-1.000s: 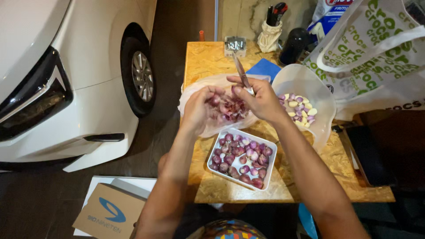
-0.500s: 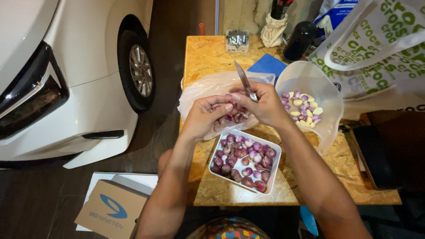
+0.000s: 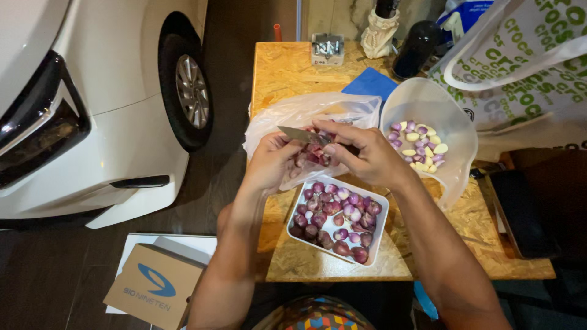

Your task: The person peels small purple shallots one by one using a small knife, removing the outer skin and placing the peeled shallots into a white bowl. The person works at a wooden table with a car visible in the background.

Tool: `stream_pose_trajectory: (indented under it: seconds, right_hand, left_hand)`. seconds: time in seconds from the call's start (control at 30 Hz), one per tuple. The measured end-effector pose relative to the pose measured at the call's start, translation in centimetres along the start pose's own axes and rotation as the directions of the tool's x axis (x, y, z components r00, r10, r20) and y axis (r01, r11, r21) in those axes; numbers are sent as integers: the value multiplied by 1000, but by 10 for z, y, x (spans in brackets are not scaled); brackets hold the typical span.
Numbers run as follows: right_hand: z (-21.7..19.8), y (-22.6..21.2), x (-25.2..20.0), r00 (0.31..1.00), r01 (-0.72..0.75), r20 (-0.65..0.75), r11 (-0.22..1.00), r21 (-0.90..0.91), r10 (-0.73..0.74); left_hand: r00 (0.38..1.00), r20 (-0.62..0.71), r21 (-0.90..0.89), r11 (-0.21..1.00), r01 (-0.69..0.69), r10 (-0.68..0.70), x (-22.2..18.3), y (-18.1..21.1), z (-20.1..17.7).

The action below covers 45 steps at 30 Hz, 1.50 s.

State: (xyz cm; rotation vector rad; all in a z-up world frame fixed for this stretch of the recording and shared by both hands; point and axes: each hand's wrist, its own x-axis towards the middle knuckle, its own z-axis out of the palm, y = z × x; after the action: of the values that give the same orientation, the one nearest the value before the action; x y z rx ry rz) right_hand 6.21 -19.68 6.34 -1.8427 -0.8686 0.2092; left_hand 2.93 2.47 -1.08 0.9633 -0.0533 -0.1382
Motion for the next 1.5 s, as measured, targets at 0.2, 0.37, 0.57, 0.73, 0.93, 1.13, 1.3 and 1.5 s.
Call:
stream_pose_trajectory:
  seconds: [0.2,0.37,0.57,0.73,0.93,1.13,1.3,1.5]
  right_hand:
    - [-2,6,-2,999,19,33,1000,-18,-18]
    - [0,9,-1,999,-6,32,999,43,5]
    - [0,4,-1,999,-39,10,999,15,39]
    - [5,0,-1,993,88,-73,994,-69,-93]
    - [21,16,1,975,65,-214,998,18,-59]
    - [1,35,-2,967,-226,47,761,608,250]
    - [-2,36,-3,972,-208,48,755,621,229]
    - [2,35,-3,982,-180,68,789,587,174]
  left_hand:
    - [997,11,-62,995,82,-81,-1,4,2]
    - [995,8,-54,994,98,-97,-1,6,3]
    - [999,-14,-75,996,49,-50,-1,0,6]
    - [998,-58,-18,999,-34,33,0,-9,12]
    - [993,-92,40,997,-67,70,-1,-5,22]
    - [996,68,-108,992,62,-54,-6,12,23]
    - [994,67,-205,974,95,-83,-4,11,23]
    - [996,33,-268,959,91,-85,-2,3,19]
